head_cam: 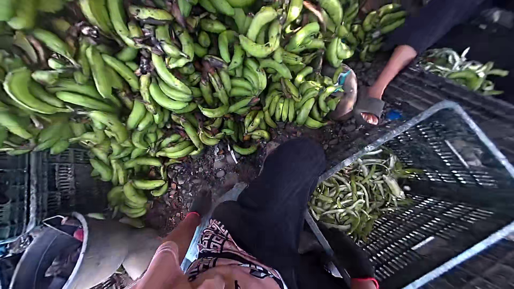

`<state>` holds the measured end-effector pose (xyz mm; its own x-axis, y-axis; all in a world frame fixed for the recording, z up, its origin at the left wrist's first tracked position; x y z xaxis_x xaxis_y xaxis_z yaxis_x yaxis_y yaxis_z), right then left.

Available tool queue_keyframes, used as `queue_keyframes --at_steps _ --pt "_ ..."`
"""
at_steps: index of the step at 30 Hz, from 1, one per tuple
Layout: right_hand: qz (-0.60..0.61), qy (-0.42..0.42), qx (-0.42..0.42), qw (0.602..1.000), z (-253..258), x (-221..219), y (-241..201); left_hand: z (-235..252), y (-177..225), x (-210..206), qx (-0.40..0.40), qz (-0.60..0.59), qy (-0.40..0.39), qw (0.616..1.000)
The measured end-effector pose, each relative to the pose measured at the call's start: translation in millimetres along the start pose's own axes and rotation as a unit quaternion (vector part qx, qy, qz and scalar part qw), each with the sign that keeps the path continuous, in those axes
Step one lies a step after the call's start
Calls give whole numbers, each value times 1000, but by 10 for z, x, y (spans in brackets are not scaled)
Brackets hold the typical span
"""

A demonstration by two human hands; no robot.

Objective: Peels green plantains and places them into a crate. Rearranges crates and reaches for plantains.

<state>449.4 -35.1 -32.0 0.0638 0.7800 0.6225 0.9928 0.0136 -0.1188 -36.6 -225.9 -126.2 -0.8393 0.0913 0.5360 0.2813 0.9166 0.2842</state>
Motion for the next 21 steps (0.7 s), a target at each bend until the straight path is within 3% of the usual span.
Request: queue_keyframes --at_steps 7,13,15,16,17,18,19,21 --pt "-20 64 14 998 -112 -41 -120 535 1035 -12 -152 143 -53 977" --pt "82 47 -118 989 -197 11 -160 1004 1958 -78 -252 314 39 915" --pt "106 34 -135 985 -153 -14 -104 1089 2207 -149 -320 307 85 892" --pt "122 25 -134 983 -119 -33 -78 934 2421 -74 -341 278 104 892" --pt "135 11 -131 982 -98 -64 -59 575 2685 92 -318 273 68 905" --pt "150 -5 -129 980 -106 -77 -72 104 2983 301 -229 335 -50 913" --pt "160 -20 -128 979 -125 -78 -97 -285 3204 443 -181 320 -77 927" --pt "171 -32 -124 977 -148 -22 -133 -723 3407 557 -149 254 -28 955"
Point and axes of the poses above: each hand's wrist, its own z-axis towards the middle knuckle, its own x-axis out of the back of the hand, y = z × x, the point moved 6 cm from there along z, towards the middle knuckle, and after that the axes turned 2 degrees about -y, right-handed, at the moved point
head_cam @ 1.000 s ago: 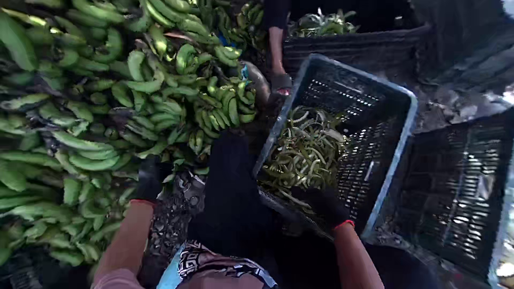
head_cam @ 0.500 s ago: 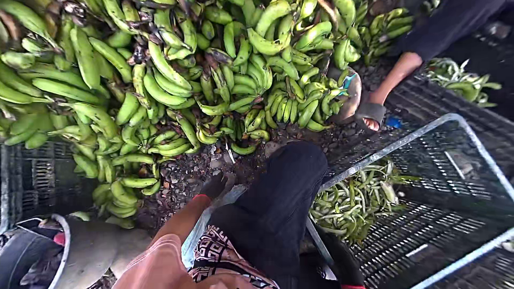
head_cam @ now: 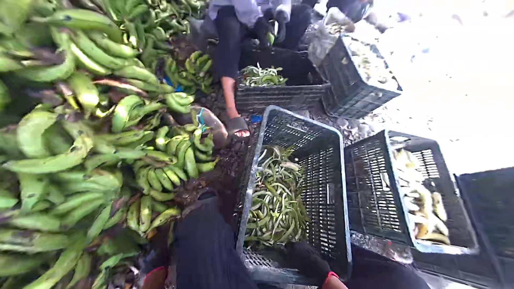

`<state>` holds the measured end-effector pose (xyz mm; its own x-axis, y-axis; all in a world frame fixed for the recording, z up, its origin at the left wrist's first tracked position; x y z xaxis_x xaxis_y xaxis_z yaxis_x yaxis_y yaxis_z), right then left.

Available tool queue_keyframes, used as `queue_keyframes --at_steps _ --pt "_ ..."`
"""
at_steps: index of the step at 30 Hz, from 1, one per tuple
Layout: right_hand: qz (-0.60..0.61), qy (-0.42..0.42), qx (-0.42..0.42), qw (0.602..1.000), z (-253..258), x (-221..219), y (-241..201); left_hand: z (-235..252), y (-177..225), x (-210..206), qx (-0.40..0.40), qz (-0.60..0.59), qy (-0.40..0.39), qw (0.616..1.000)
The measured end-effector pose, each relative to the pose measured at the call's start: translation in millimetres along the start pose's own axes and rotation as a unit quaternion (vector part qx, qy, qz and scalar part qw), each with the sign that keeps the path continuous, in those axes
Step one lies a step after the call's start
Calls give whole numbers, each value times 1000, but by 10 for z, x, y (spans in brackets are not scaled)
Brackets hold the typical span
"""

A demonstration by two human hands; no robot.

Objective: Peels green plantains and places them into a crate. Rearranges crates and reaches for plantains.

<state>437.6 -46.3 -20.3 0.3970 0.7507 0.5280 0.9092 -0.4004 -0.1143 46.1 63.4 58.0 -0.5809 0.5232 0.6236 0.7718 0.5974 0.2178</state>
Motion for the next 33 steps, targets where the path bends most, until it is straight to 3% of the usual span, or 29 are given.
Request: queue_keyframes --at_steps 2,5,7,8,9,11,15,17,19,21,22,23,24,26,28,30,33 --pt "-2 -11 -5 1000 -28 159 -46 -108 86 -2 21 3 14 1000" --pt "3 -25 12 1000 -154 494 -176 -125 60 -57 54 62 -85 993" --pt "0 -8 28 1000 -256 765 -234 109 -156 -188 17 67 -143 987" --pt "3 4 40 999 -309 916 -228 360 -377 -329 -47 16 -111 993" --pt "8 24 56 998 -335 1066 -194 697 -626 -495 -139 -99 10 985" --pt "10 68 72 995 -372 1374 -128 1110 -715 -459 -230 -201 80 949" --pt "35 149 88 984 -389 1806 -1 501 145 454 -325 -281 112 896" --pt "73 174 101 977 -407 1899 80 -80 694 849 -421 -335 142 831" --pt "113 189 119 968 -399 1939 169 -560 1182 1080 -564 -412 125 705" --pt "160 211 135 955 -460 1964 248 -782 1654 1099 -646 -501 13 576" --pt "186 222 145 946 -500 1970 283 -793 1899 1002 -631 -548 -78 544" --pt "213 229 158 937 -539 1975 309 -761 2129 814 -583 -582 -175 540" --pt "233 236 166 929 -573 1988 331 -713 2342 560 -527 -588 -252 560" --pt "256 243 164 921 -652 2022 365 -620 2671 12 -439 -535 -282 664" --pt "309 265 162 899 -671 2052 437 -414 2861 -375 -417 -443 -270 746" --pt "398 273 187 856 -620 2027 488 -334 2902 -543 -425 -370 -205 800" --pt "544 202 281 764 -600 1930 326 -455 2930 -488 -440 -379 -135 803"
Point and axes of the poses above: each hand's wrist, its own z-axis towards the middle knuckle, its own x-axis out of the back of the hand, y = z × x, the point moved 6 cm from there along z, towards the middle knuckle, and after that the axes turned 2 degrees about -y, right-handed, at the moved point
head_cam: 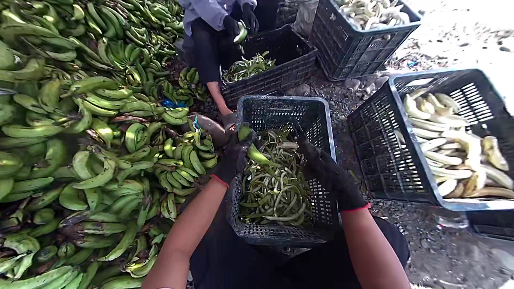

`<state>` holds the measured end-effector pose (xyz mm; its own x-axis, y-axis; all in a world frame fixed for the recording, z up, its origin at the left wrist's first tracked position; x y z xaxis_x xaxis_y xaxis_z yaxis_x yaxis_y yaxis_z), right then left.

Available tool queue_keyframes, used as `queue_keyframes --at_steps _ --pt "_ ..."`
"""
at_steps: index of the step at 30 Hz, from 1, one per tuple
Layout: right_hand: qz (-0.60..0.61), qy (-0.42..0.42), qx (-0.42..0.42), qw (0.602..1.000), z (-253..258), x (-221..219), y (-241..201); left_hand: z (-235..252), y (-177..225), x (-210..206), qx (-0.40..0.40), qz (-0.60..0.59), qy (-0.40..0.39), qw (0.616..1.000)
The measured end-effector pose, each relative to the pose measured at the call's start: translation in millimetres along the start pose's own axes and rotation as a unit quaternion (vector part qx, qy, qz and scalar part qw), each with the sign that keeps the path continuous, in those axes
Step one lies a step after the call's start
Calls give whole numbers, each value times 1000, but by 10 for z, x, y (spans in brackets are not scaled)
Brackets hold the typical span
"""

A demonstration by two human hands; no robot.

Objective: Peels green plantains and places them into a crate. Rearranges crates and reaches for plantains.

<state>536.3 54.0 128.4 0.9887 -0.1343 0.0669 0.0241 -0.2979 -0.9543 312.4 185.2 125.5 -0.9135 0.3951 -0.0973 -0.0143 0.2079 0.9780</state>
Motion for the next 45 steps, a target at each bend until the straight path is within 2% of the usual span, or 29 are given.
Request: queue_keyframes --at_steps 2,4,8,11,15,18,21,25,26,27,30,31,32,33,34,35,36,37,39,41,43,45 --pt "59 -19 13 998 -2 -175 -19 3 108 -22 -43 -23 -16 999" --pt "69 -33 30 997 20 -292 -33 9 121 -12 -89 -8 -70 994" --pt "60 -45 16 997 53 -373 -82 82 54 -35 -94 -31 -92 991" --pt "52 -81 6 995 0 -404 -89 86 104 -101 -132 -66 -108 983" --pt "54 -85 21 995 -86 -381 -121 17 225 -77 -165 -68 -74 981" --pt "76 -52 13 996 -104 -427 -65 69 240 -2 -215 -128 7 968" --pt "104 -48 -27 993 -123 -642 14 -71 194 61 -244 -43 68 966" --pt "169 -66 -104 978 -139 -1016 90 -129 217 11 -332 -7 59 942" --pt "190 -55 -90 976 -142 -1051 47 -130 212 -13 -351 -3 55 935" --pt "207 -38 -38 977 -145 -1044 -43 -132 205 -36 -368 4 48 929" --pt "230 46 220 947 -175 -852 -392 -177 199 -123 -417 34 19 908" --pt "224 64 247 941 -178 -820 -414 -196 207 -157 -427 40 17 903" --pt "198 62 207 956 -172 -849 -289 -219 214 -190 -435 44 17 899" --pt "142 22 98 985 -173 -941 -31 -243 210 -217 -438 46 21 897" --pt "88 -50 -50 994 -201 -1060 298 -253 198 -228 -437 42 29 898" --pt "52 -112 -170 978 -250 -1164 574 -236 179 -225 -430 29 42 902" --pt "43 -152 -241 958 -287 -1238 716 -194 177 -202 -419 8 57 906" --pt "55 -164 -272 947 -305 -1275 735 -146 191 -161 -405 -14 72 912" --pt "104 -132 -263 950 -285 -1199 596 -114 196 -94 -348 -61 81 932" --pt "123 -78 -202 969 -187 -999 452 -105 161 -74 -262 -109 74 956" --pt "72 -24 -97 992 -109 -822 366 -142 86 -59 -156 -114 70 979" --pt "-37 4 3 999 -104 -710 271 -160 25 -40 -101 -125 55 985"
Point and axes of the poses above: each hand's wrist, its own z-axis towards the middle knuckle, its own x-axis out of the back of the hand, y = z × x, the point moved 6 cm from there along z, towards the middle knuckle, and after that the axes turned 2 degrees about -y, right-handed, at the moved point
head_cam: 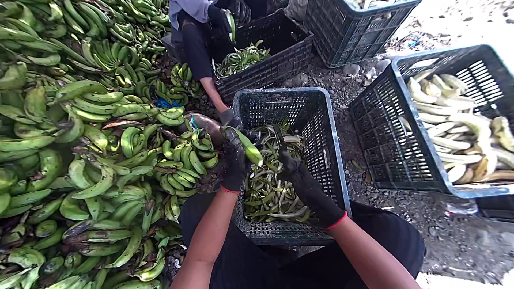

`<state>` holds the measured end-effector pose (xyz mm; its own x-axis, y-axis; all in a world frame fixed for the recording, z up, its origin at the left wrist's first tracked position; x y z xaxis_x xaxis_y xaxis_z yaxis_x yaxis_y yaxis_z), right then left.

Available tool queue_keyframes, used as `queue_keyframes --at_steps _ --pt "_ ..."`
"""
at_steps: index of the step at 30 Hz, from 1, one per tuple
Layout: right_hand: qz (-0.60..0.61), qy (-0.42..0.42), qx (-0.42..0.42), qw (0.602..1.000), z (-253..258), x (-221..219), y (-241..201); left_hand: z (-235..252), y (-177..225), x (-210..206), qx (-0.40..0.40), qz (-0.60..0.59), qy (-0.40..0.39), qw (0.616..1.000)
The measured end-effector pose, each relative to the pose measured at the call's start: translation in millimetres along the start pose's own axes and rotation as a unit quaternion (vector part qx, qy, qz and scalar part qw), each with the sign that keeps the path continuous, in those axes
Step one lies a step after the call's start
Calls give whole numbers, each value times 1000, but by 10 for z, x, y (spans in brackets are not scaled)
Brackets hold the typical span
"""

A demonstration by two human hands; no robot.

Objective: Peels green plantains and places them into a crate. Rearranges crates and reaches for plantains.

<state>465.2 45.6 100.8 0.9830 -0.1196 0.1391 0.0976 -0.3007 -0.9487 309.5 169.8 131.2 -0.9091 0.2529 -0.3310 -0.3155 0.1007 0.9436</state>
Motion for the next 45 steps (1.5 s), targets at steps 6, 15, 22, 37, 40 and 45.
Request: queue_keyframes --at_steps 6,15,22,37,40,45 --pt "-233 -9 88 969 52 1 -215 15 63 -28 -66 9 -51 996" --pt "-374 107 106 915 25 -3 -276 234 182 130 -209 -24 11 978" --pt "-365 107 88 921 5 15 -328 300 273 39 -235 -40 -14 971" --pt "-351 208 55 911 218 423 -280 -176 -305 -347 321 9 -147 935" --pt "-359 195 77 910 250 475 -209 -195 -342 -306 333 -37 -211 918" --pt "-343 158 63 924 361 608 -106 -369 -165 -270 344 52 -287 893"
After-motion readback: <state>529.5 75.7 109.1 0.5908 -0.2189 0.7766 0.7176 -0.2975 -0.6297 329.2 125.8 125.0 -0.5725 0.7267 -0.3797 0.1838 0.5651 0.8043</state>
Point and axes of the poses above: each hand's wrist, its own z-axis towards the middle knuckle, its own x-axis out of the back of the hand, y = z × x, the point moved 6 cm from there along z, towards the middle knuckle, and after that the axes turned 2 degrees about -y, right-handed, at the moved point
